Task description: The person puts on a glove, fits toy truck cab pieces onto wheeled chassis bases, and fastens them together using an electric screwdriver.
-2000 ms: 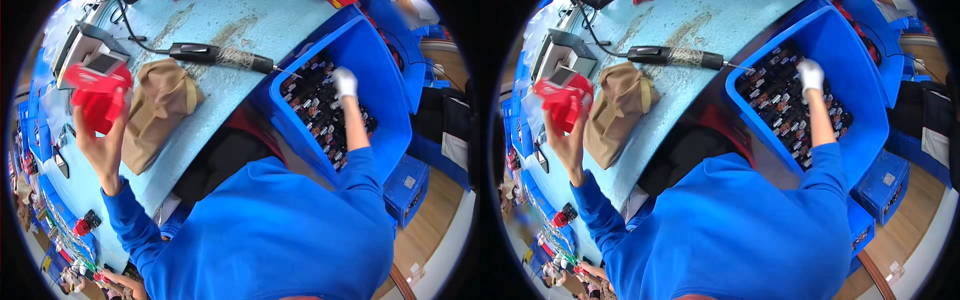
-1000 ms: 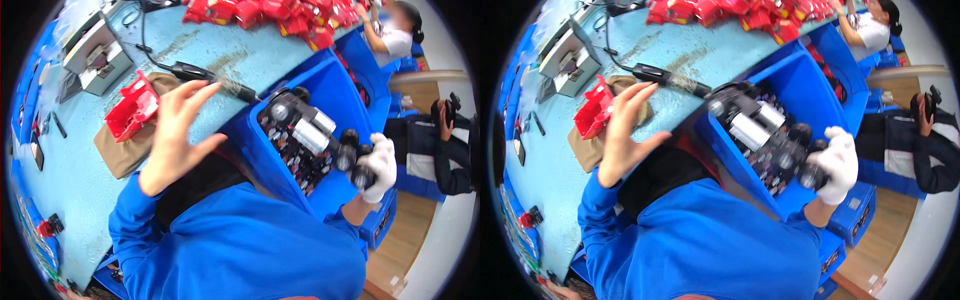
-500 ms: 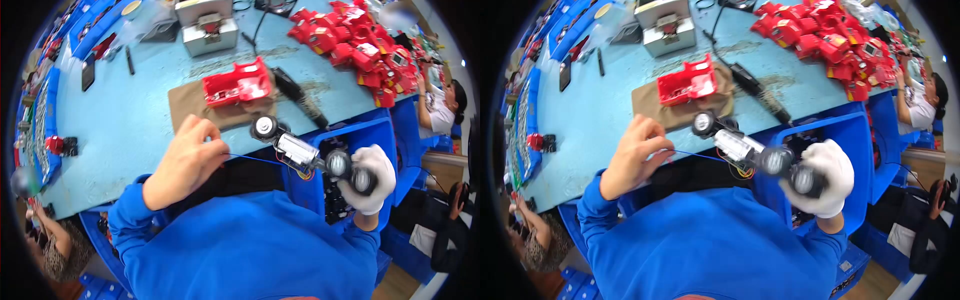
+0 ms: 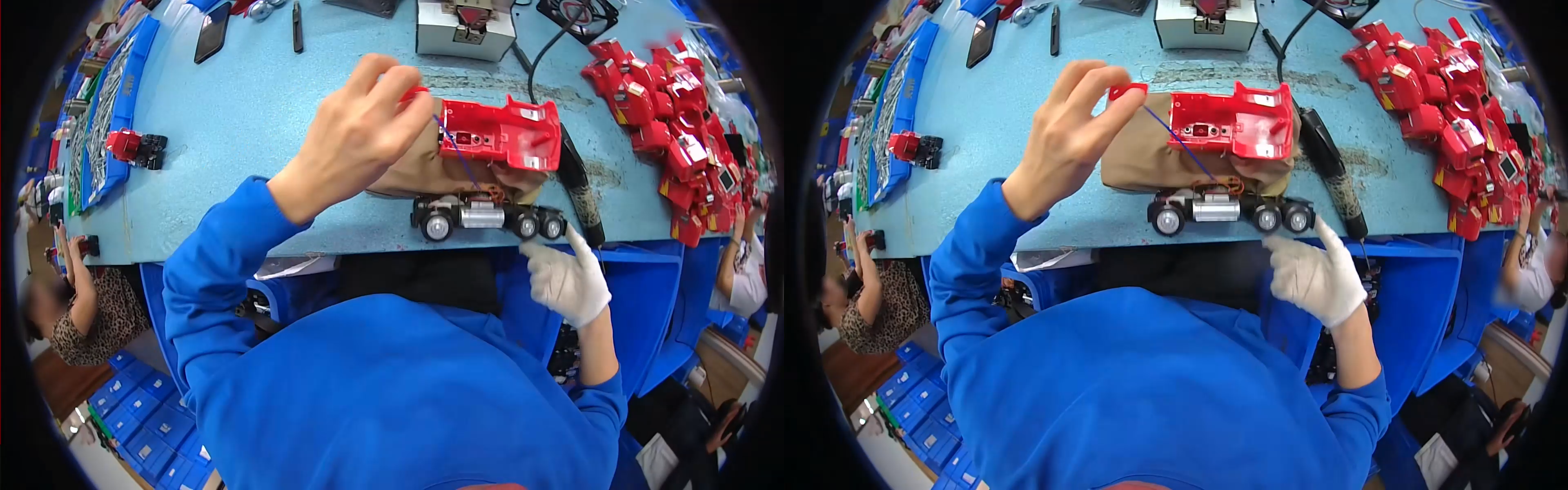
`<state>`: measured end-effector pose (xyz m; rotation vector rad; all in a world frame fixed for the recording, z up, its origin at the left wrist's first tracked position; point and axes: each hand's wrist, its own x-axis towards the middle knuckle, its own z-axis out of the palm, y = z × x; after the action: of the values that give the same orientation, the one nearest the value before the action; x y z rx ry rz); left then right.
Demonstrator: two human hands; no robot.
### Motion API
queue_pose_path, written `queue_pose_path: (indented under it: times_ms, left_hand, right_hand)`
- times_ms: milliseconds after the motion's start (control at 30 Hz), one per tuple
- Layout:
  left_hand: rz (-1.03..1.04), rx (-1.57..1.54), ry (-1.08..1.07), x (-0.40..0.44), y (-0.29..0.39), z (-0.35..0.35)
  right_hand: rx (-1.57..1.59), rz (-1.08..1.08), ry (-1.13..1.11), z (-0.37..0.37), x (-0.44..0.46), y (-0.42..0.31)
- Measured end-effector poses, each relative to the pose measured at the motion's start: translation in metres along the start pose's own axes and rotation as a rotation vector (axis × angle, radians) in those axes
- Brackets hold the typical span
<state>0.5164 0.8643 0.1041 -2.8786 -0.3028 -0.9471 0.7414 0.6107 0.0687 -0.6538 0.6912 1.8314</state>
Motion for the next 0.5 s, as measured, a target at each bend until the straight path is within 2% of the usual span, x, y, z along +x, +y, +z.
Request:
queue_pose_path:
  times_ms: [33, 67, 133, 200, 267, 333, 367, 467, 500]
  left_hand:
    - [0.011, -0.066, 0.014, 0.003, -0.003, 0.004]
    - [0.022, -0.133, 0.039, 0.006, -0.006, 0.009]
    - [0.048, -0.275, 0.095, 0.013, -0.014, 0.025]
    - [-0.047, -0.495, 0.064, 0.019, -0.015, 0.039]
    - [-0.175, -0.683, -0.024, 0.026, -0.011, 0.045]
    - [-0.155, -0.711, -0.117, 0.032, -0.012, 0.053]
    - [-0.113, -0.706, -0.148, 0.033, -0.013, 0.059]
    - [-0.048, -0.771, -0.328, 0.038, -0.018, 0.071]
    - [-0.042, -0.794, -0.383, 0.038, -0.018, 0.074]
  right_hand:
    - [-0.266, 0.02, 0.017, 0.003, -0.005, -0.006]
    - [-0.59, -0.085, 0.193, 0.012, -0.014, -0.005]
    - [-1.008, -0.283, 0.087, 0.014, -0.03, -0.024]
    - [-0.991, -0.739, 0.087, 0.016, -0.03, -0.038]
    - [-1.55, -1.314, 0.549, 0.023, 0.002, -0.05]
    - [-2.209, -1.422, 0.916, 0.026, 0.026, -0.062]
    - [-2.187, -1.236, 0.902, 0.021, 0.038, -0.068]
    - [-2.073, -1.242, 0.77, 0.008, 0.052, -0.092]
    - [-1.915, -1.234, 0.65, 0.008, 0.046, -0.099]
